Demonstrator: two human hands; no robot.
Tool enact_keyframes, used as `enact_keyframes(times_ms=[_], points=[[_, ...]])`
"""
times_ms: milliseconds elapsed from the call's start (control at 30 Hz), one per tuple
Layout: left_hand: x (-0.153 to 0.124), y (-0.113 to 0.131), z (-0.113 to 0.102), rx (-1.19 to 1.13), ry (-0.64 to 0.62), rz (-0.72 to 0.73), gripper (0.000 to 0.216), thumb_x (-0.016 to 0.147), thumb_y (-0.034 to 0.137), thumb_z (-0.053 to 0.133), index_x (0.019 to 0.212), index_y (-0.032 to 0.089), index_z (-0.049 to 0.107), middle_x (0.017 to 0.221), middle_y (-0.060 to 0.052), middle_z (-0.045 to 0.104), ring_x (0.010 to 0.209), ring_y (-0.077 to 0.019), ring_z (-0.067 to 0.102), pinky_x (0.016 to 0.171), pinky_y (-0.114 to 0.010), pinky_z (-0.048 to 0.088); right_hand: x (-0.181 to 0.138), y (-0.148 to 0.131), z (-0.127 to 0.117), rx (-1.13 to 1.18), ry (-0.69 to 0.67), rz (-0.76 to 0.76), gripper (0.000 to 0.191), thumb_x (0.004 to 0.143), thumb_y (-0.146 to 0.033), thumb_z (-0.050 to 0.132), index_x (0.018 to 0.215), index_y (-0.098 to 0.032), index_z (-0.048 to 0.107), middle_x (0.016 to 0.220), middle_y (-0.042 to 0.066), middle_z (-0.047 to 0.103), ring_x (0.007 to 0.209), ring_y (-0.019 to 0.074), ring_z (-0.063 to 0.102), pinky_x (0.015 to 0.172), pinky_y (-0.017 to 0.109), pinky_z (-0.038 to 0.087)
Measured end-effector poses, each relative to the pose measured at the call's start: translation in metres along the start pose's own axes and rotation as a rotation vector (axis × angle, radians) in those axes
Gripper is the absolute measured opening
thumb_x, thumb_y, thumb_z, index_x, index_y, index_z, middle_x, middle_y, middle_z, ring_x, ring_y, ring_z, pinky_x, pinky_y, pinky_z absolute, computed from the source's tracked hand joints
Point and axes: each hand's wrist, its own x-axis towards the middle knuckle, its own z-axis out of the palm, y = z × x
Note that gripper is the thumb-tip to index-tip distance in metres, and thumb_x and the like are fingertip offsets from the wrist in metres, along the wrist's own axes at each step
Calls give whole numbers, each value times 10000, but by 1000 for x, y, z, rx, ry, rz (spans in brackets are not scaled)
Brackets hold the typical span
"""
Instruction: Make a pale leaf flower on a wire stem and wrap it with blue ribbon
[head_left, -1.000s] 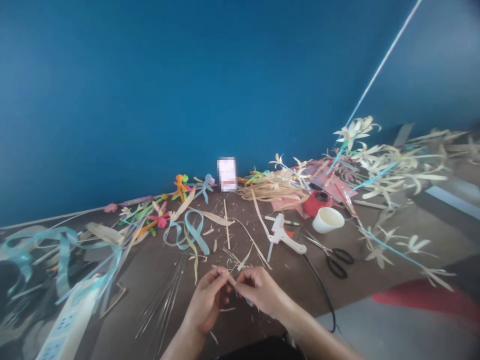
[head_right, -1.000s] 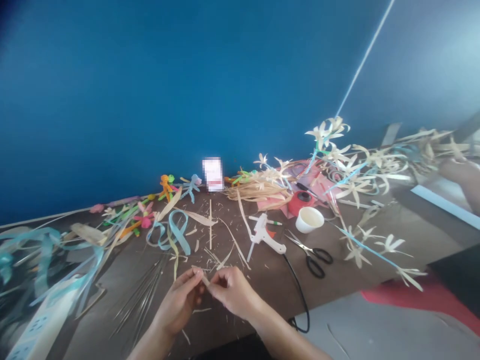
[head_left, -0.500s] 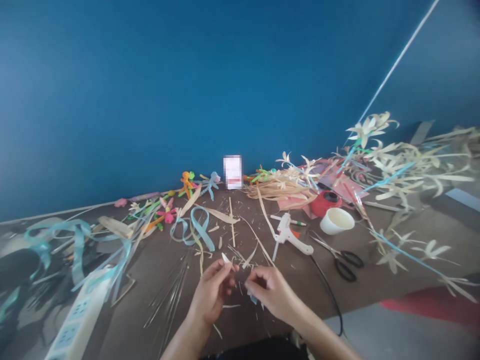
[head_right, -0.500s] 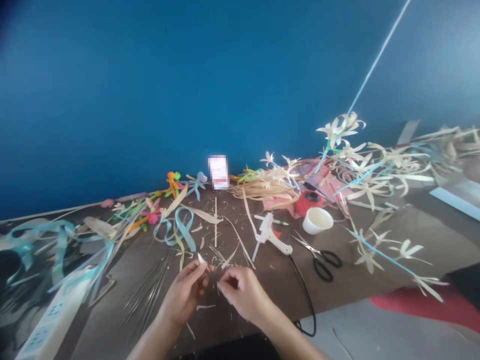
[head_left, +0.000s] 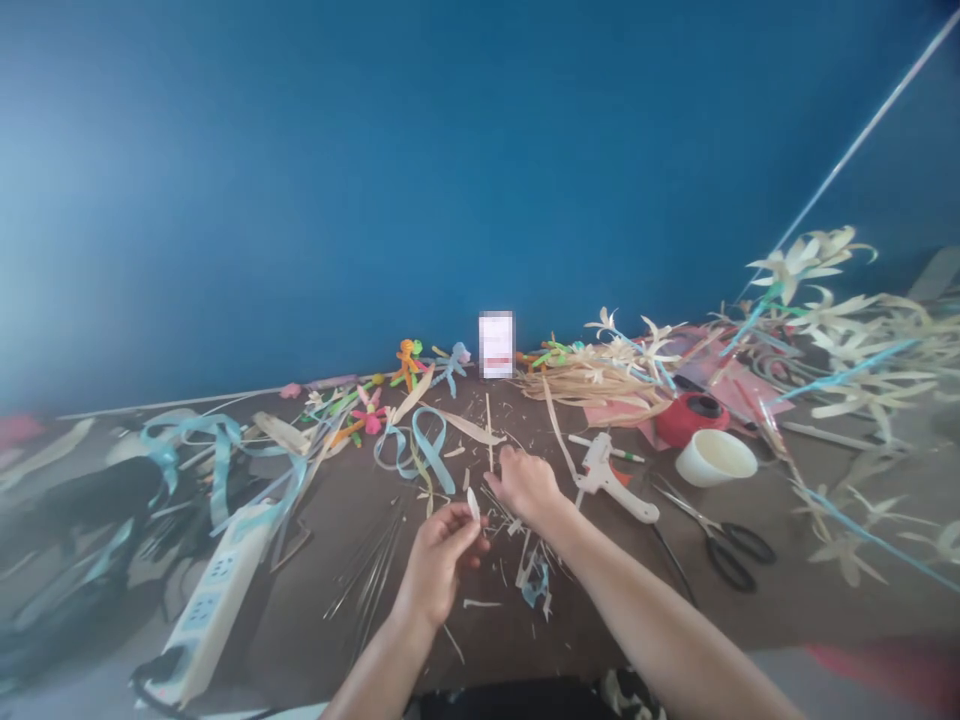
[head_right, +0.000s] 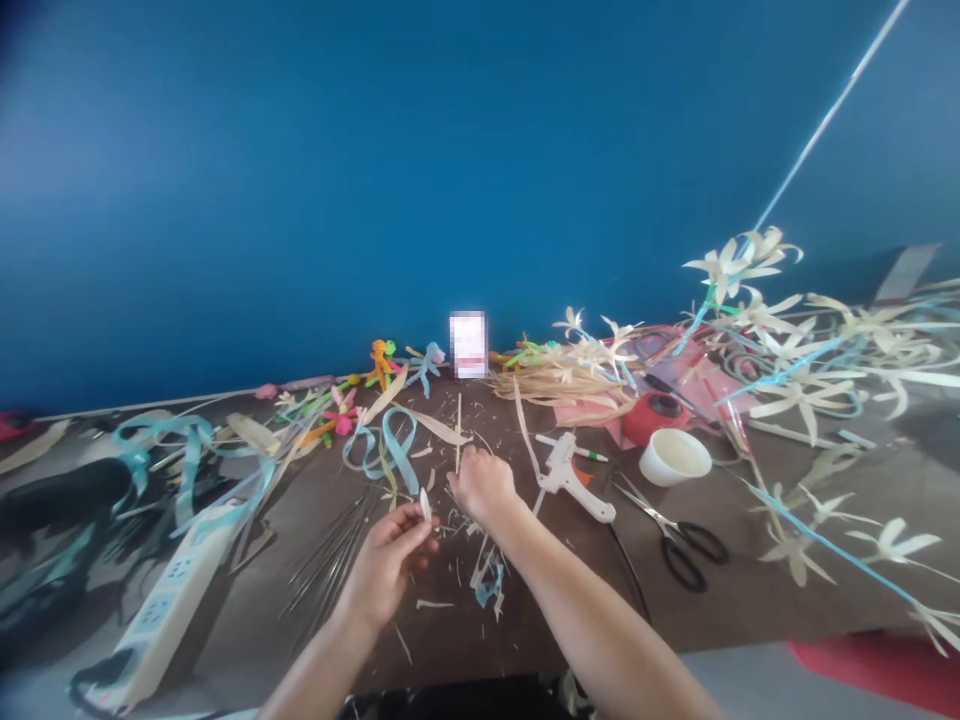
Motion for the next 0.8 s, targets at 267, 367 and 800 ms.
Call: enact_keyframes(times_ms=[267, 367, 800], points=[[-2, -9, -19, 5, 29, -3, 176, 693, 293, 641, 769, 153, 569, 728, 8, 608, 494, -54, 514, 427, -157, 334, 28, 12, 1, -17, -20, 131, 216, 743, -257, 522, 846, -97, 624, 823, 193, 659, 822, 286, 627, 673, 329, 430], [2, -12, -17, -33, 26, -22, 204, 709, 333, 627, 774, 172, 520, 716, 15, 616, 474, -61, 526, 410, -159, 315, 20, 35, -11, 13, 23, 168, 199, 758, -246, 472, 832, -116, 603, 770, 162, 657, 770, 278, 627, 631, 326, 423], [13, -9, 6, 129, -45, 50, 249, 706, 396, 614, 728, 154, 563, 631, 10, 607, 461, -76, 497, 431, -180, 338, -57, 13, 6, 730, -61, -145, 268, 872, -375, 350, 701, -203, 462, 595, -36, 472, 565, 119, 457, 537, 216, 331]])
